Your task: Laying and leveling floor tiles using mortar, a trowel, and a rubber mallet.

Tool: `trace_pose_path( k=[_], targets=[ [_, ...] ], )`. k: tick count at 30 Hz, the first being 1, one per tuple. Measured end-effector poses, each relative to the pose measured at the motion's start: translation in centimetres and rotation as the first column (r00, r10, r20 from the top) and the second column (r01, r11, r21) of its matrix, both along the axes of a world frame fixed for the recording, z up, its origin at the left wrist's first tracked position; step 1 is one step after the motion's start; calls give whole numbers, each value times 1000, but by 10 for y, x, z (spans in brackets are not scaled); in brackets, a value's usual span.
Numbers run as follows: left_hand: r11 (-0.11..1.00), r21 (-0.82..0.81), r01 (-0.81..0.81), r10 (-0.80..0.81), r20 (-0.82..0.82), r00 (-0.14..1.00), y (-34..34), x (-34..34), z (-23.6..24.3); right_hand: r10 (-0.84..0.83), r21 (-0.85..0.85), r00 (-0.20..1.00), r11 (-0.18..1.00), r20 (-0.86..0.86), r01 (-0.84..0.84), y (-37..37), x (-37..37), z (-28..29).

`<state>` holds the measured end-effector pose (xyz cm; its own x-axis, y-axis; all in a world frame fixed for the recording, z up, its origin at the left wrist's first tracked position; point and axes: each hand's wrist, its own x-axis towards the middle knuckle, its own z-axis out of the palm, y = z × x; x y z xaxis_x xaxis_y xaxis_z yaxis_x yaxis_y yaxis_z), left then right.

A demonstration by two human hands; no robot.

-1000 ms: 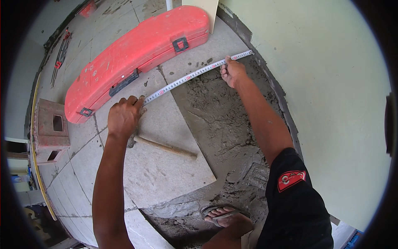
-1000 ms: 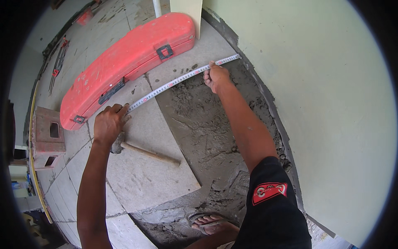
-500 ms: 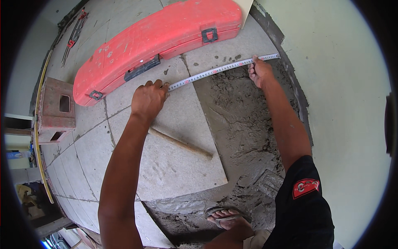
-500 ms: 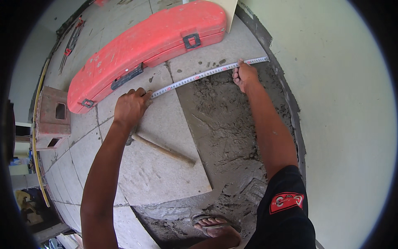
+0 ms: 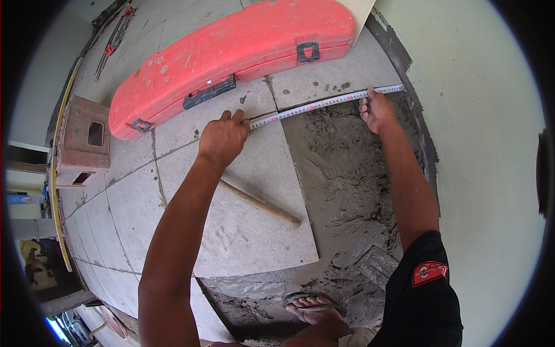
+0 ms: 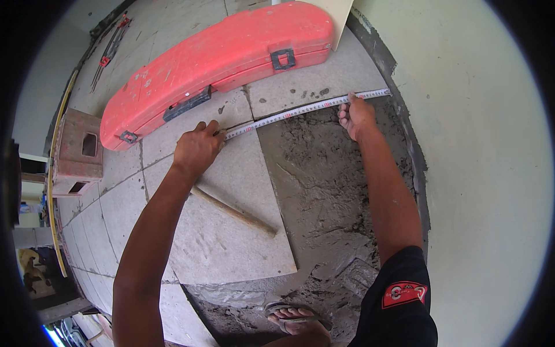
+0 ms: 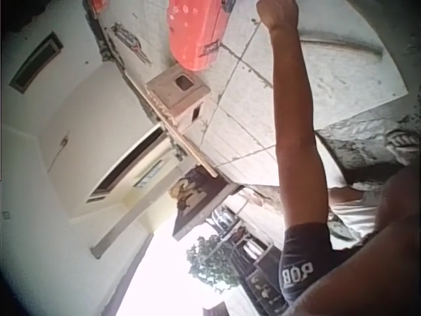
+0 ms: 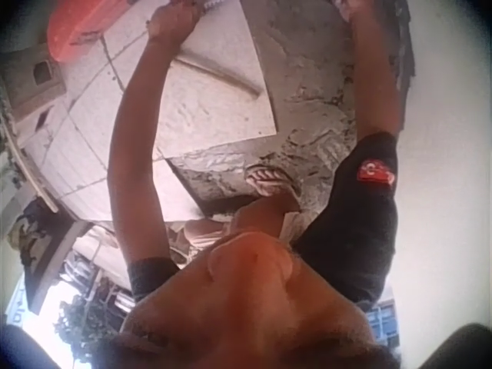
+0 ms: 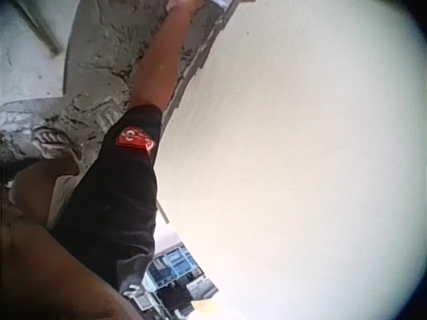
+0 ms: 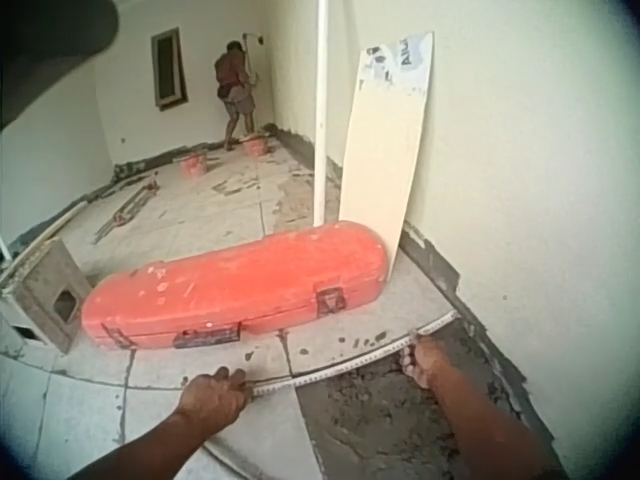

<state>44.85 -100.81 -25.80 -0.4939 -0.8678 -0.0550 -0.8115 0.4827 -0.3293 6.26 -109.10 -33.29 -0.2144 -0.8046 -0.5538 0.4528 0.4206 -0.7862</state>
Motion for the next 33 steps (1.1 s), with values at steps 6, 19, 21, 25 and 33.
trace_pose_path(
  k=[6, 19, 21, 25, 33],
  targets=[
    [997, -77, 28, -31, -35, 999, 20, 1, 33, -38, -89, 999, 995, 37, 41, 34, 4, 38],
    [959, 195, 207, -138, -316, 939, 255, -43, 41, -23, 25, 999, 999, -49, 24, 348, -57, 19],
    [952, 209, 226, -144, -346, 927, 272, -55, 19, -21, 72, 996, 997, -87, 27, 368, -68, 6],
    [948, 234, 215, -117, -371, 921, 291, -69, -10, -46, 180, 997, 982, -67, 57, 383, -86, -9],
    [945, 287, 158, -56, -334, 941, 302, -70, -18, -23, 192, 992, 980, -125, 47, 385, -93, -11]
  ],
)
